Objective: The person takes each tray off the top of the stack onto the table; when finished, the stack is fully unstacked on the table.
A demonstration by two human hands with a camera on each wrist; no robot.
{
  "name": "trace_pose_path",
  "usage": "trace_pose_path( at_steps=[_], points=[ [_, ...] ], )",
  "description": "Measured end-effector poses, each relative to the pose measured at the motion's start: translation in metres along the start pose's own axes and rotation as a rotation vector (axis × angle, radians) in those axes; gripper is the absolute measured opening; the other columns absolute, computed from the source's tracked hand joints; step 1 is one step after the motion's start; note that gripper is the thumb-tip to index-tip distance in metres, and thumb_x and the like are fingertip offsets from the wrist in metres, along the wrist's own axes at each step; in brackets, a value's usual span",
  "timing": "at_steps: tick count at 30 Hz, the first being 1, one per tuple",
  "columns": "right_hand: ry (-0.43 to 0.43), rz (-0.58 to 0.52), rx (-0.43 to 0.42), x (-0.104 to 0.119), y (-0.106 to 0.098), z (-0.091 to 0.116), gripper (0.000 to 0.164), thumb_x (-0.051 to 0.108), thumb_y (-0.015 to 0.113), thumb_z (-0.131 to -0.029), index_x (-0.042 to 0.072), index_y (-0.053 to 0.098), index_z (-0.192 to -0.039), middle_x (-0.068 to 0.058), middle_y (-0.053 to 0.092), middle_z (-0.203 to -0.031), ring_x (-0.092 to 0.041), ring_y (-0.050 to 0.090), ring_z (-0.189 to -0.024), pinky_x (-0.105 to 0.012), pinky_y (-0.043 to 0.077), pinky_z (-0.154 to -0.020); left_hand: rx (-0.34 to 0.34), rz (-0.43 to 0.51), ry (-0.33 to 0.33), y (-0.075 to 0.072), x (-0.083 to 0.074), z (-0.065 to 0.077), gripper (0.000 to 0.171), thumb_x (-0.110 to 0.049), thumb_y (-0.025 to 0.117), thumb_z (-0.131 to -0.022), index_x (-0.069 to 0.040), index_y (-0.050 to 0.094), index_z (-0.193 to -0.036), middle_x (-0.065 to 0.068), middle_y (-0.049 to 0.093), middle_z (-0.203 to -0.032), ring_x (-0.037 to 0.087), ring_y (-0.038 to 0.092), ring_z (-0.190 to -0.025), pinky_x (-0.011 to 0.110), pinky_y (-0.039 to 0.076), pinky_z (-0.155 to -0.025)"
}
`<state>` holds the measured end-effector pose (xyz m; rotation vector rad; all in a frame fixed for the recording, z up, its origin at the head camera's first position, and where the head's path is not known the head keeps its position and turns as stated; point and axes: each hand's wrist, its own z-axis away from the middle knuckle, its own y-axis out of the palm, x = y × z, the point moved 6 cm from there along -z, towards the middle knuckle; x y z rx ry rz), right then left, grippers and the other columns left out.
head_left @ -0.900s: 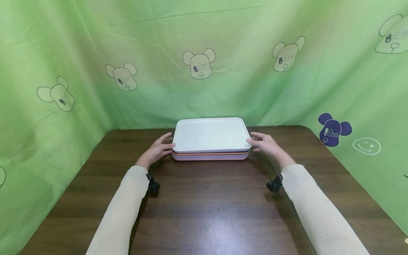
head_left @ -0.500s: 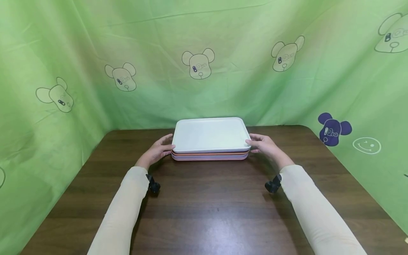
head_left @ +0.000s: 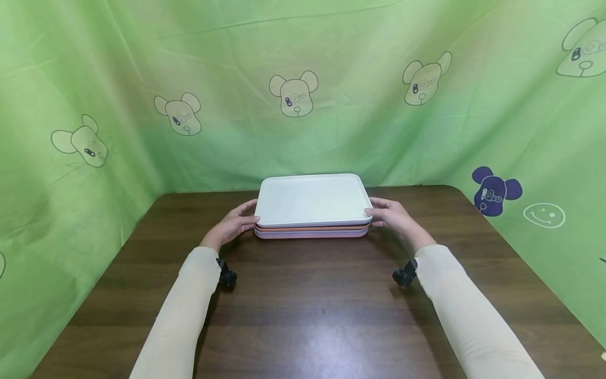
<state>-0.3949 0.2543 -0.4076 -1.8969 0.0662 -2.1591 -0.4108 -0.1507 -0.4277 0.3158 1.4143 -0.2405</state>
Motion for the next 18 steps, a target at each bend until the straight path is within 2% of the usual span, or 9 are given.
trace_pose_path(
  at_steps=[5, 13, 18],
  points=[
    [0.000, 0.022, -0.023, 0.002, 0.000, 0.000, 0.065, 0.013, 0.062, -0.095, -0.001, 0.031, -0.150, -0.021, 0.031, -0.153, -0.003, 0.059, -0.089, -0.043, 0.043, -0.101, 0.011, -0.005, 0.011, 0.000, 0.000, -0.001, 0.069, 0.003, 0.056, -0.095, -0.009, 0.023, -0.155, 0.013, 0.018, -0.158, 0.029, 0.032, -0.135, 0.040, 0.037, -0.106],
    [-0.063, 0.038, -0.062, 0.010, 0.003, 0.003, 0.061, 0.002, 0.060, -0.091, -0.008, 0.034, -0.146, -0.025, 0.037, -0.147, 0.000, 0.060, -0.082, -0.022, 0.052, -0.083, 0.018, -0.012, 0.018, -0.001, 0.001, -0.002, 0.068, 0.004, 0.055, -0.095, -0.007, 0.022, -0.155, 0.013, 0.019, -0.157, 0.029, 0.035, -0.132, 0.035, 0.041, -0.102],
    [-0.074, 0.021, -0.081, 0.008, 0.003, 0.002, 0.061, -0.001, 0.059, -0.090, -0.009, 0.034, -0.145, -0.025, 0.035, -0.149, 0.002, 0.060, -0.081, -0.019, 0.052, -0.081, 0.017, -0.015, 0.005, -0.002, 0.000, -0.001, 0.069, 0.003, 0.056, -0.096, -0.007, 0.021, -0.155, 0.012, 0.016, -0.159, 0.030, 0.031, -0.136, 0.038, 0.038, -0.106]
  ],
)
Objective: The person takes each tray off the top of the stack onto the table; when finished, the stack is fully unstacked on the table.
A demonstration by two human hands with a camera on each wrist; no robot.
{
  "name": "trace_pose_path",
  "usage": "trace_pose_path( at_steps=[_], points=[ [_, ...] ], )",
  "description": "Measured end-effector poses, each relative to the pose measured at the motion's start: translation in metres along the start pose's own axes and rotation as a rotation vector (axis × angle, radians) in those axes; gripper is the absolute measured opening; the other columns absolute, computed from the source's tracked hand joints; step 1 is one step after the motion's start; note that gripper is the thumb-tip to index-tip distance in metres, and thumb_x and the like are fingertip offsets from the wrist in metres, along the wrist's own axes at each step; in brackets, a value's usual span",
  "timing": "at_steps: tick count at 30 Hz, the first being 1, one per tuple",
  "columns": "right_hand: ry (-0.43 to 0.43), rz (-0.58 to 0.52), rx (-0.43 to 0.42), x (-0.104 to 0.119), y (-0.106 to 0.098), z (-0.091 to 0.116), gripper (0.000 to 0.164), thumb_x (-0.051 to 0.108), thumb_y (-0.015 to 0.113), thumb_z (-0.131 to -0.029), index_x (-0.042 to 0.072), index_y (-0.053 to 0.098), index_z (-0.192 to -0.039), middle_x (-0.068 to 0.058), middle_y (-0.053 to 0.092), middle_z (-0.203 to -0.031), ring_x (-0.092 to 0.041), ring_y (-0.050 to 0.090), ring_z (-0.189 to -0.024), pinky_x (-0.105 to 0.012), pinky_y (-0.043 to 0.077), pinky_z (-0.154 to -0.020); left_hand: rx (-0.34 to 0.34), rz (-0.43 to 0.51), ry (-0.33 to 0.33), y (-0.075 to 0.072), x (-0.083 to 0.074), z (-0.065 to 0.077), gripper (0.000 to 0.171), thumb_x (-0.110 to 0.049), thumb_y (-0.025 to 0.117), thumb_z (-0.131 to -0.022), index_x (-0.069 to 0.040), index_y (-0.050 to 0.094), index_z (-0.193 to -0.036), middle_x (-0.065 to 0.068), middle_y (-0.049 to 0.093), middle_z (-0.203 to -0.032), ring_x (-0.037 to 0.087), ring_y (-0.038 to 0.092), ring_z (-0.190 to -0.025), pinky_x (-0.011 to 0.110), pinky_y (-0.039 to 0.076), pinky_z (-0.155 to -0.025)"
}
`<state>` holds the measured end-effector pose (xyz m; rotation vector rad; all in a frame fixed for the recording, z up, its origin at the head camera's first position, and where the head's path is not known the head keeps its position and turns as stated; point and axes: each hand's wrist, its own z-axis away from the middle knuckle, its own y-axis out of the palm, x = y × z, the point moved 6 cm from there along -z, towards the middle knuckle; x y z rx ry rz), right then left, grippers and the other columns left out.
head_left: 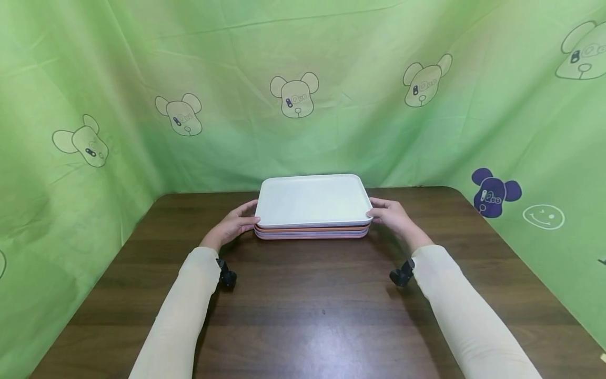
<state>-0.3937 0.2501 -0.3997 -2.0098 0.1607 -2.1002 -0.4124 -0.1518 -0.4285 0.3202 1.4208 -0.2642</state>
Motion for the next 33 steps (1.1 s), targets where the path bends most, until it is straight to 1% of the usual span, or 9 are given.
trace_pose_path(
  at_steps=[4, 10, 14, 18, 22, 25, 28, 33],
  points=[
    [0.007, -0.020, -0.013, -0.003, -0.002, -0.001, 0.061, -0.001, 0.059, -0.089, -0.007, 0.036, -0.145, -0.024, 0.035, -0.149, 0.003, 0.060, -0.080, -0.018, 0.051, -0.080, 0.003, 0.009, -0.003, 0.000, 0.000, 0.000, 0.070, 0.003, 0.056, -0.095, -0.008, 0.021, -0.155, 0.011, 0.015, -0.159, 0.030, 0.031, -0.136, 0.041, 0.036, -0.108],
    [0.011, -0.026, -0.036, -0.006, -0.006, -0.002, 0.060, 0.000, 0.059, -0.087, -0.006, 0.040, -0.144, -0.023, 0.039, -0.146, 0.004, 0.058, -0.081, -0.016, 0.050, -0.078, 0.008, 0.008, -0.005, 0.000, 0.001, -0.001, 0.069, 0.004, 0.055, -0.095, -0.007, 0.021, -0.155, 0.011, 0.014, -0.159, 0.030, 0.035, -0.133, 0.039, 0.037, -0.106],
    [0.002, -0.036, -0.049, -0.003, -0.009, -0.001, 0.058, 0.001, 0.060, -0.088, -0.006, 0.042, -0.143, -0.025, 0.041, -0.144, 0.001, 0.059, -0.086, -0.018, 0.049, -0.081, 0.006, 0.000, -0.007, 0.000, 0.002, -0.001, 0.069, 0.003, 0.056, -0.095, -0.008, 0.023, -0.155, 0.009, 0.012, -0.160, 0.029, 0.031, -0.136, 0.040, 0.036, -0.107],
    [-0.006, -0.073, -0.049, 0.001, -0.010, 0.000, 0.055, -0.001, 0.059, -0.089, -0.008, 0.042, -0.141, -0.027, 0.042, -0.142, 0.000, 0.060, -0.083, -0.019, 0.049, -0.081, 0.007, -0.013, -0.004, 0.000, 0.000, 0.001, 0.069, 0.002, 0.057, -0.095, -0.009, 0.024, -0.155, 0.009, 0.013, -0.160, 0.031, 0.028, -0.139, 0.042, 0.034, -0.109],
    [-0.005, -0.102, -0.043, 0.003, -0.012, 0.001, 0.056, -0.004, 0.058, -0.088, -0.011, 0.041, -0.140, -0.027, 0.044, -0.140, 0.000, 0.061, -0.081, -0.017, 0.050, -0.080, 0.008, -0.018, -0.004, 0.001, -0.001, 0.002, 0.069, 0.002, 0.058, -0.095, -0.008, 0.024, -0.154, 0.010, 0.012, -0.160, 0.032, 0.026, -0.140, 0.044, 0.033, -0.110],
    [0.011, -0.105, -0.047, 0.004, -0.015, 0.002, 0.056, -0.005, 0.058, -0.087, -0.012, 0.040, -0.140, -0.024, 0.052, -0.133, 0.000, 0.062, -0.079, -0.018, 0.051, -0.080, 0.010, -0.010, -0.003, 0.002, -0.001, 0.002, 0.069, 0.003, 0.058, -0.094, -0.008, 0.025, -0.154, 0.011, 0.014, -0.159, 0.032, 0.026, -0.140, 0.043, 0.033, -0.109],
    [0.037, -0.132, -0.045, 0.005, -0.019, 0.004, 0.057, -0.006, 0.058, -0.088, -0.011, 0.039, -0.141, -0.017, 0.059, -0.121, -0.001, 0.063, -0.078, -0.020, 0.052, -0.082, 0.018, -0.011, 0.004, 0.002, -0.001, 0.003, 0.070, 0.004, 0.058, -0.094, -0.008, 0.023, -0.155, 0.013, 0.015, -0.159, 0.032, 0.027, -0.140, 0.042, 0.035, -0.109],
    [0.069, -0.247, 0.007, 0.005, -0.022, 0.006, 0.059, -0.010, 0.057, -0.090, -0.013, 0.032, -0.144, -0.004, 0.065, -0.102, -0.006, 0.066, -0.080, -0.024, 0.054, -0.082, 0.019, -0.018, 0.001, 0.001, 0.000, 0.002, 0.074, 0.007, 0.060, -0.092, -0.007, 0.023, -0.154, 0.012, 0.018, -0.159, 0.031, 0.026, -0.141, 0.041, 0.032, -0.110]
  ],
)
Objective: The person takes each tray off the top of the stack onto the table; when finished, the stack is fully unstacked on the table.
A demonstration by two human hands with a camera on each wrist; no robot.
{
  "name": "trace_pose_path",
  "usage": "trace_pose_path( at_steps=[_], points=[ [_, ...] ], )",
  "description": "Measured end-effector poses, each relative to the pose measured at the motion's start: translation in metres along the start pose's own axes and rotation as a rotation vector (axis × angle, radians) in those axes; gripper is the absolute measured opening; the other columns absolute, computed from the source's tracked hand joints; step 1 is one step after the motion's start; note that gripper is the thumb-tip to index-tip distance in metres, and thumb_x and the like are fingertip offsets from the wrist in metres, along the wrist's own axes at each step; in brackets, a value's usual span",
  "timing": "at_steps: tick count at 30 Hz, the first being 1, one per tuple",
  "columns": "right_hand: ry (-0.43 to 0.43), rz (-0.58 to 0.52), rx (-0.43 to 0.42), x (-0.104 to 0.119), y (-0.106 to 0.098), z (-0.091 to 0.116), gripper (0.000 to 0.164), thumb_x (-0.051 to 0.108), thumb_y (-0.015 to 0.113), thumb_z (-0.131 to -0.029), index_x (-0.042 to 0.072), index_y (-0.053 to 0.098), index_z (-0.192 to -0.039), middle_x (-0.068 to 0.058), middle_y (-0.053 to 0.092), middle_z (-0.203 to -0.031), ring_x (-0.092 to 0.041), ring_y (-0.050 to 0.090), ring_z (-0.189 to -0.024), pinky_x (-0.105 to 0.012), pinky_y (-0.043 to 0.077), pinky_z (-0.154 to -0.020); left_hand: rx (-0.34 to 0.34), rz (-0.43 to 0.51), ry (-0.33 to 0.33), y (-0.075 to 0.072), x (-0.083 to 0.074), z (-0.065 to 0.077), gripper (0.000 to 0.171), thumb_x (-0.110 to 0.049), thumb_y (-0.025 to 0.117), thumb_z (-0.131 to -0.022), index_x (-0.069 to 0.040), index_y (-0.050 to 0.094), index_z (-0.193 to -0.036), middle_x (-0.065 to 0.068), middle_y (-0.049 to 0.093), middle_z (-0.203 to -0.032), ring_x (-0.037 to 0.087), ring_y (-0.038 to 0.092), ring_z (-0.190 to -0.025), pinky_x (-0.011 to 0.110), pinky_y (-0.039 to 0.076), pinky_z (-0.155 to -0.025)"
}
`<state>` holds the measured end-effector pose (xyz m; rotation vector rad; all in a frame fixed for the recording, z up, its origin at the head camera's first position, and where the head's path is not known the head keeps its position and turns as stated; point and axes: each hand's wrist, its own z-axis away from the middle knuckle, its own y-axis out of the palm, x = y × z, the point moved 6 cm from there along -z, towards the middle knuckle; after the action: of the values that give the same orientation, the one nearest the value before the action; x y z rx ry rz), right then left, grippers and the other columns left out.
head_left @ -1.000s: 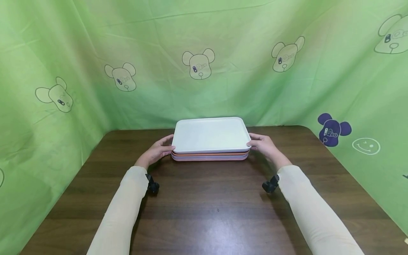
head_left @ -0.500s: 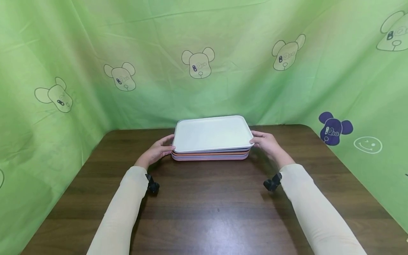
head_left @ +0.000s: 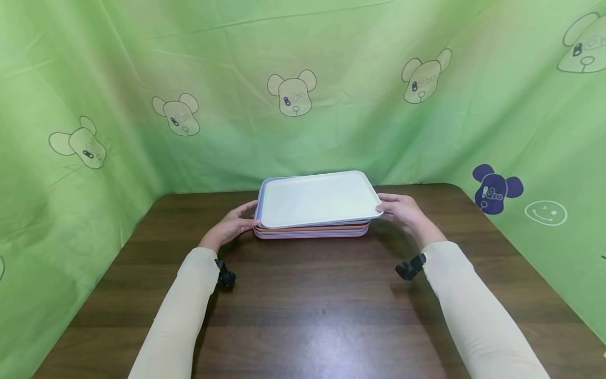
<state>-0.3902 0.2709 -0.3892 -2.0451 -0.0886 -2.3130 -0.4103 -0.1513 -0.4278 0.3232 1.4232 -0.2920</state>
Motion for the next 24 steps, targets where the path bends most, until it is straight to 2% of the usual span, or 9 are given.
trace_pose_path(
  at_steps=[4, 7, 14, 24],
  points=[
    [0.021, -0.035, 0.008, -0.001, -0.005, 0.002, 0.061, -0.011, 0.057, -0.091, -0.013, 0.029, -0.145, 0.006, 0.067, -0.087, -0.009, 0.067, -0.078, -0.026, 0.055, -0.079, 0.000, -0.016, -0.007, 0.000, 0.001, 0.000, 0.075, 0.007, 0.061, -0.090, -0.006, 0.024, -0.154, 0.014, 0.018, -0.158, 0.032, 0.024, -0.142, 0.043, 0.029, -0.112],
    [0.023, -0.017, -0.012, -0.002, -0.009, 0.004, 0.059, -0.010, 0.058, -0.091, -0.013, 0.031, -0.143, 0.008, 0.066, -0.083, -0.009, 0.068, -0.076, -0.027, 0.055, -0.079, 0.002, -0.040, -0.006, 0.000, 0.001, 0.001, 0.076, 0.007, 0.062, -0.090, -0.005, 0.023, -0.154, 0.017, 0.020, -0.157, 0.033, 0.025, -0.141, 0.043, 0.029, -0.112],
    [0.025, -0.036, -0.070, -0.004, -0.018, 0.010, 0.055, -0.012, 0.055, -0.090, -0.016, 0.033, -0.141, 0.007, 0.067, -0.080, -0.010, 0.068, -0.073, -0.026, 0.056, -0.077, 0.011, -0.089, 0.002, 0.002, 0.001, 0.002, 0.078, 0.007, 0.063, -0.089, -0.005, 0.022, -0.154, 0.021, 0.024, -0.155, 0.034, 0.028, -0.139, 0.044, 0.030, -0.111],
    [0.033, -0.087, -0.150, -0.004, -0.028, 0.021, 0.057, -0.014, 0.054, -0.089, -0.015, 0.032, -0.141, 0.005, 0.068, -0.074, -0.010, 0.067, -0.068, -0.024, 0.057, -0.069, 0.004, -0.102, -0.003, 0.001, 0.001, 0.002, 0.079, 0.007, 0.064, -0.089, -0.006, 0.022, -0.154, 0.023, 0.027, -0.153, 0.035, 0.031, -0.138, 0.043, 0.033, -0.109]
  ],
)
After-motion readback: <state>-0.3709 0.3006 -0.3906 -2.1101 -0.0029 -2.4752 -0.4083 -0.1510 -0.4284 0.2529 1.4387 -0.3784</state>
